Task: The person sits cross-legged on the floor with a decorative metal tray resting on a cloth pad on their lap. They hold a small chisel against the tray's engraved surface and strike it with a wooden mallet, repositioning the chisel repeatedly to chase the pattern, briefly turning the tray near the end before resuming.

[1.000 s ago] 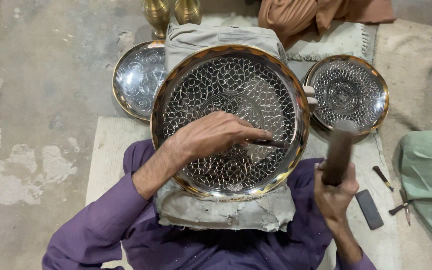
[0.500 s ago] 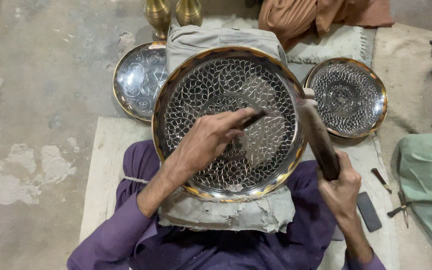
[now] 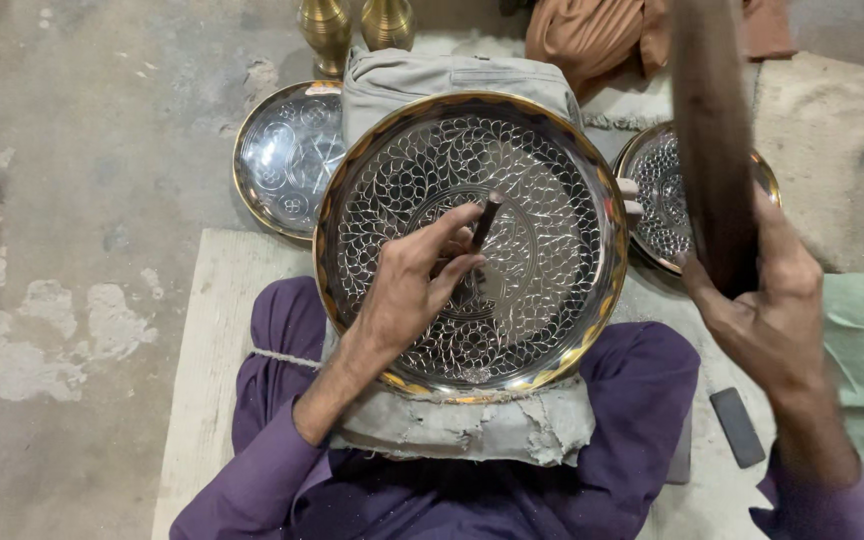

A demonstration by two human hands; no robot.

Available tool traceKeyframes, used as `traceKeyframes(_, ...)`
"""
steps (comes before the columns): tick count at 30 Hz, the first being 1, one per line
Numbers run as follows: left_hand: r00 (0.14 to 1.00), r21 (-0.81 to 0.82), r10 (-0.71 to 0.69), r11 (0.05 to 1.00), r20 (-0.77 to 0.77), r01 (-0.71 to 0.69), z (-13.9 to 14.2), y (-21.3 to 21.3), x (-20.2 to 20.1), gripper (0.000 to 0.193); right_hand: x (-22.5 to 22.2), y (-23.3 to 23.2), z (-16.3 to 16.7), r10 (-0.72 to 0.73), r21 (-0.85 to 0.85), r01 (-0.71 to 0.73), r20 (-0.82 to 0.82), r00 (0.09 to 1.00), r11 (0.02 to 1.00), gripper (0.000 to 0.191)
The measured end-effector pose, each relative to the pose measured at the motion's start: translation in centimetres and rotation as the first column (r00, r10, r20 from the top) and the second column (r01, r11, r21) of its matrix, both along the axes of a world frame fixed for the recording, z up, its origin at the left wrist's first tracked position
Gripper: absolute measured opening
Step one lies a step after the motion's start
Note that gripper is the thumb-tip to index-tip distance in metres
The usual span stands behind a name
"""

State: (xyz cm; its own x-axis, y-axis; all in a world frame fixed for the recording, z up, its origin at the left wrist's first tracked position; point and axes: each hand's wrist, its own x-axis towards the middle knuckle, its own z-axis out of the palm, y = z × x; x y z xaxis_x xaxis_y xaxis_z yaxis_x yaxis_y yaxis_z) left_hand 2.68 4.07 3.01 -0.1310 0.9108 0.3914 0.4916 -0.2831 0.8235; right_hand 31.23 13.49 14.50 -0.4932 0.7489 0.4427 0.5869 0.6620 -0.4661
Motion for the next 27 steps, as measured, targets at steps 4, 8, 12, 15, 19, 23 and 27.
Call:
traceKeyframes(4, 1.000, 0.001, 0.009, 1.000, -0.026, -0.009, -0.1, 0.2, 0.3, 0.050, -0.7, 1.0, 2.0, -0.041, 0.260, -0.115, 0.526, 0.849, 0.959, 0.077)
traceKeyframes(8, 1.000, -0.029, 0.022, 0.999, 0.012, -0.022, 0.0, 0.0, 0.5, 0.047, -1.5, 1.8, 1.3, 0.059, 0.111, -0.113, 0.409, 0.911, 0.987, 0.081)
traceKeyframes(12, 0.999, -0.064, 0.016, 0.998, 0.044, -0.013, 0.2, -0.3, 0.5, 0.049, -1.7, 2.4, 1.0, -0.101, 0.227, -0.040, 0.576, 0.811, 0.973, 0.080)
traceKeyframes(15, 0.998, -0.008, 0.051, 0.999, 0.042, -0.051, 0.0, -0.7, 0.7, 0.047, -1.9, 2.6, 1.2, 0.144, -0.014, -0.144, 0.151, 0.978, 0.990, 0.080)
traceKeyframes(19, 0.999, -0.086, 0.029, 0.996, 0.043, -0.025, -0.8, -0.1, 0.8, 0.040, -2.0, 2.4, 1.8, -0.036, 0.184, -0.081, 0.557, 0.830, 0.980, 0.079)
traceKeyframes(23, 0.996, -0.073, 0.062, 0.996, 0.057, -0.058, -1.3, -0.5, 1.0, 0.044, -2.2, 2.0, 2.0, -0.028, 0.135, -0.073, 0.624, 0.781, 0.988, 0.074)
traceKeyframes(27, 0.991, 0.037, 0.132, 0.991, -0.032, -0.130, -0.5, -0.8, 1.0, 0.044, -0.8, 1.0, 1.9, -0.173, 0.346, -0.084, 0.647, 0.743, 0.934, 0.075)
